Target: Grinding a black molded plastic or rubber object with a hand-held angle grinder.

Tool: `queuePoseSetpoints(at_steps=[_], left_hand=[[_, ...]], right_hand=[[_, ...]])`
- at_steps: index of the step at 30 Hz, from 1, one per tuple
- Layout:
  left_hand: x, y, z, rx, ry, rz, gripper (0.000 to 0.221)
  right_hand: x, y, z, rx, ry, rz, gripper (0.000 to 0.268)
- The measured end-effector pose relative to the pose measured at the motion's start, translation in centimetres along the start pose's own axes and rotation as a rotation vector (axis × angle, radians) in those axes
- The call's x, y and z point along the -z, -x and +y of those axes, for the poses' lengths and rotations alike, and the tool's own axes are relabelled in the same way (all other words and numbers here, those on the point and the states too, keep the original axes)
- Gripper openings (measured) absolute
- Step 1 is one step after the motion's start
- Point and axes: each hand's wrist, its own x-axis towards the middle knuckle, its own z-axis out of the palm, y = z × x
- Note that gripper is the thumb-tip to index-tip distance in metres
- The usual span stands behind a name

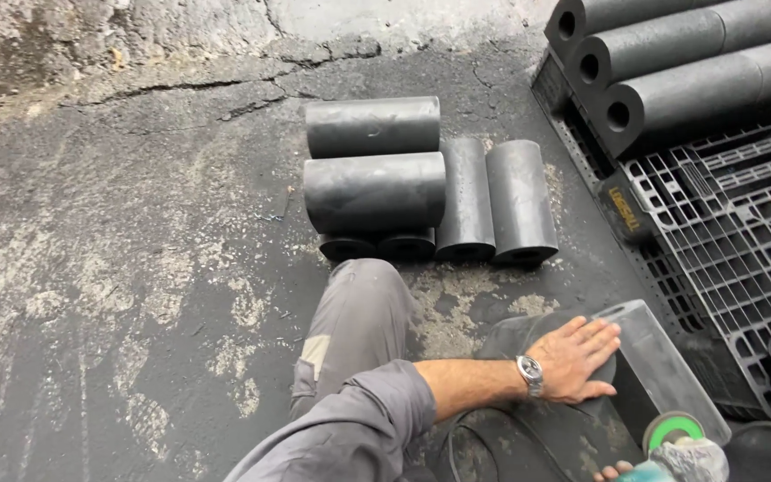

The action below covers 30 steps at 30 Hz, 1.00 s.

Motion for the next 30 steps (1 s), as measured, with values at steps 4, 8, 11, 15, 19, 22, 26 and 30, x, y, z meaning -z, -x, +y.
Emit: queuePoseSetpoints(at_steps=[4, 8, 11, 15, 19, 22, 26, 30], left_hand=[[1.9, 1.6, -0.2, -0.012, 0.188, 0.039, 0.077], [3.2, 1.9, 0.3, -0.056, 0.221, -0.085, 0.078], [3.2, 0.9, 0.6, -0.057, 0.196, -0.125, 0.077], [2.8, 0.5, 0.8, -0.013, 0.180, -0.130, 0.078], [3.5, 2.1, 0.8, -0.023, 0.133, -0.158, 0.079], [4.2, 3.1, 0.9, -0.035, 0.167, -0.169, 0.081], [4.1, 1.9, 0.5, -0.037, 0.165, -0.180, 0.080], [3.4, 0.8, 1.0, -0.002, 0.165, -0.148, 0.080]], right_hand=[[-29.1, -12.8, 9.6, 0.238, 0.600, 1.205, 0.067], [-35.1, -16.1, 10.7, 0.313, 0.512, 1.300, 0.056], [-36.5, -16.3, 11.0, 0.345, 0.411, 1.181, 0.054], [-37.7, -16.9, 11.6, 0.343, 0.424, 1.171, 0.055], [-39.0, -17.4, 12.0, 0.337, 0.457, 1.138, 0.056], [-39.3, -17.6, 12.1, 0.329, 0.476, 1.157, 0.056], [-39.2, -17.5, 12.0, 0.337, 0.478, 1.157, 0.055], [-39.2, -17.5, 11.9, 0.327, 0.484, 1.190, 0.055]])
